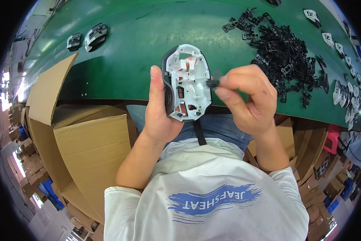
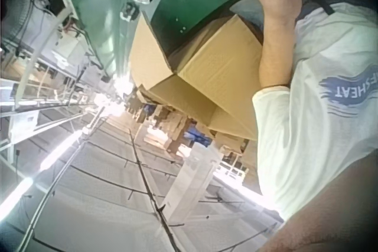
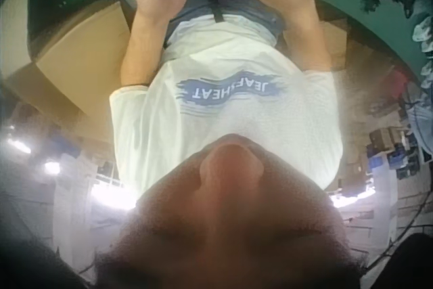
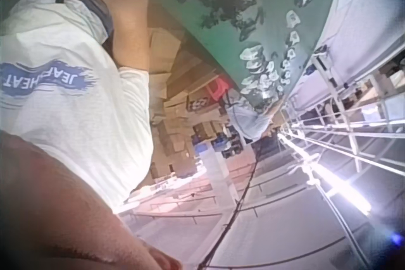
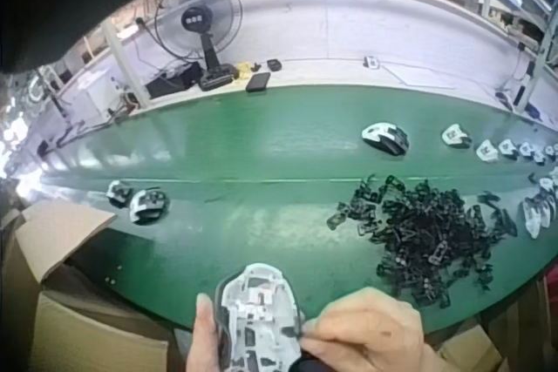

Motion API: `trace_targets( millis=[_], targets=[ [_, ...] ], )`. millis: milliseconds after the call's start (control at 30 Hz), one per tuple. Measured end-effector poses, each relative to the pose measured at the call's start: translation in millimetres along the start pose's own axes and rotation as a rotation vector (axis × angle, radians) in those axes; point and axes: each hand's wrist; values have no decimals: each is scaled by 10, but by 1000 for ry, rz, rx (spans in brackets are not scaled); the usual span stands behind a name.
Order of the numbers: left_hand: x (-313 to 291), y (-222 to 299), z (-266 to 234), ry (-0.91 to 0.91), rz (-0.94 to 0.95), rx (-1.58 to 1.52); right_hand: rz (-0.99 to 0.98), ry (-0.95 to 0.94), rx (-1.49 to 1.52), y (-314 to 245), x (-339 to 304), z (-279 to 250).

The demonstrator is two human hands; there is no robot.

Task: The person repeatedly picks up mouse shells and inserts small plastic pieces into them by hand, placing the assembled mouse casings onto a conveyor belt.

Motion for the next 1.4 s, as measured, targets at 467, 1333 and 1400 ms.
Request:
trace_targets(
  millis=[467, 1333, 1400],
  targets=[
    [-143, -110, 36, 88, 14, 324, -31, -357, -279, -61, 127, 35],
    [9, -111, -226, -89, -539, -451, -394, -420, -383, -9, 266, -382],
    [3, -121, -237, -73, -559, -462, -463, -468, -379, 16, 263, -337]
  ],
)
Point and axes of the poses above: each hand's wrist, its own x-axis towards the middle knuckle, its own z-axis out of the palm, y = z × x, and after that the axes turned 9 degrees about z, right-handed
